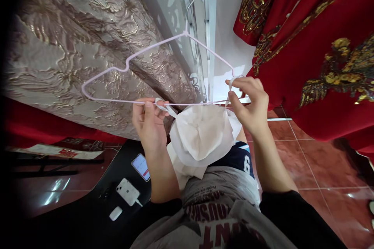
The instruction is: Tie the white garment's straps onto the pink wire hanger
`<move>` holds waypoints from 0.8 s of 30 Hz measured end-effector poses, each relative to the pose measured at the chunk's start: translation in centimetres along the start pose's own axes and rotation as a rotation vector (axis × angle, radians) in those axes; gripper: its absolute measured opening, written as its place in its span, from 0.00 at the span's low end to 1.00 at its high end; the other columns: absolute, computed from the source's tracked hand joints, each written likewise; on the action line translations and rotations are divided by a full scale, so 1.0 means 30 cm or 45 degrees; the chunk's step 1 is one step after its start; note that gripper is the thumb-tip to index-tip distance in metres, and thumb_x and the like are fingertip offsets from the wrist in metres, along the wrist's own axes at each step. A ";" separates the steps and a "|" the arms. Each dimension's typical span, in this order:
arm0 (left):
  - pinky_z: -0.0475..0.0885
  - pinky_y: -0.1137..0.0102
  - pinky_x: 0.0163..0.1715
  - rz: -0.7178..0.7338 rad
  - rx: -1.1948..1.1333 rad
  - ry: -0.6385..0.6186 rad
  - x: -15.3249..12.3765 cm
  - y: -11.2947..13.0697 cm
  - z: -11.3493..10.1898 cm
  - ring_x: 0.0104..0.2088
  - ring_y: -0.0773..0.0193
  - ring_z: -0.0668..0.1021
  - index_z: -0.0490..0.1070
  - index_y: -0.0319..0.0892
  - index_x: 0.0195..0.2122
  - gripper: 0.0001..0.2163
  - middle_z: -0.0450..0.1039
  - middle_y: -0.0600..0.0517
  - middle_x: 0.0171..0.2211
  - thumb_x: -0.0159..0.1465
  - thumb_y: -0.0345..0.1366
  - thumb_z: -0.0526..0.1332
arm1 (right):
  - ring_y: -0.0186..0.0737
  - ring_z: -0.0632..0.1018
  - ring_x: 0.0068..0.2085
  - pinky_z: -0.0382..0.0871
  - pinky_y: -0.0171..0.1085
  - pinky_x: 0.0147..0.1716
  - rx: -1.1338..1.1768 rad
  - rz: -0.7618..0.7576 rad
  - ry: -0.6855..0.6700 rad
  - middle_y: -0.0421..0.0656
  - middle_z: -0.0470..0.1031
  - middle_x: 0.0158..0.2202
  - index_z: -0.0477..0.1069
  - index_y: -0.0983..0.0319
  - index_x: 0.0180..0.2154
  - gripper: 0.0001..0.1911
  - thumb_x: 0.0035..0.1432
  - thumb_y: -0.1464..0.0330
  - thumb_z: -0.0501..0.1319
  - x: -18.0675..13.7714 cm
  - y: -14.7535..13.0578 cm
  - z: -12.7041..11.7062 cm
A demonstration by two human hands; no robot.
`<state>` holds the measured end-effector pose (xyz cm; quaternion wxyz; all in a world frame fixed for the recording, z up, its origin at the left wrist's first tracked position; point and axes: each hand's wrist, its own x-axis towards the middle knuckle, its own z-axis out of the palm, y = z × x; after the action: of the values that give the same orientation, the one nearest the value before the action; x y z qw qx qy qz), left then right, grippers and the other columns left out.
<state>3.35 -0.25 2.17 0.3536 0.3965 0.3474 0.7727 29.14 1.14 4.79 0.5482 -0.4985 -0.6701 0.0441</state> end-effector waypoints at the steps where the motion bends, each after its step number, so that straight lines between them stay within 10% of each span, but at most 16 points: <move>1: 0.77 0.79 0.27 0.006 0.009 0.001 0.004 -0.002 -0.002 0.35 0.66 0.87 0.77 0.44 0.40 0.15 0.81 0.53 0.31 0.68 0.50 0.73 | 0.43 0.83 0.44 0.81 0.47 0.44 0.110 -0.004 -0.018 0.43 0.86 0.45 0.85 0.52 0.48 0.11 0.67 0.61 0.66 0.005 0.005 0.005; 8: 0.78 0.80 0.27 -0.047 0.014 -0.051 0.015 -0.001 -0.013 0.35 0.66 0.87 0.78 0.44 0.41 0.15 0.80 0.54 0.30 0.68 0.50 0.73 | 0.41 0.88 0.38 0.87 0.47 0.41 0.610 0.011 0.389 0.37 0.89 0.42 0.86 0.48 0.47 0.11 0.62 0.62 0.75 0.028 0.020 0.065; 20: 0.80 0.79 0.28 -0.104 0.027 -0.028 0.018 0.004 -0.027 0.35 0.66 0.87 0.78 0.45 0.42 0.18 0.81 0.54 0.30 0.64 0.53 0.75 | 0.48 0.88 0.43 0.85 0.50 0.47 0.449 0.216 1.243 0.41 0.86 0.42 0.84 0.52 0.40 0.09 0.62 0.56 0.72 0.028 0.119 -0.028; 24: 0.81 0.79 0.30 -0.196 -0.011 -0.041 -0.003 -0.017 -0.008 0.37 0.65 0.87 0.78 0.45 0.42 0.18 0.83 0.52 0.32 0.63 0.52 0.76 | 0.50 0.86 0.36 0.83 0.54 0.37 0.346 -0.067 0.768 0.39 0.84 0.33 0.84 0.48 0.36 0.08 0.62 0.54 0.73 -0.088 0.021 0.001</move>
<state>3.33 -0.12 1.64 0.4193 0.3795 0.3678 0.7382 29.24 -0.42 2.57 0.7843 -0.3939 -0.4783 -0.0306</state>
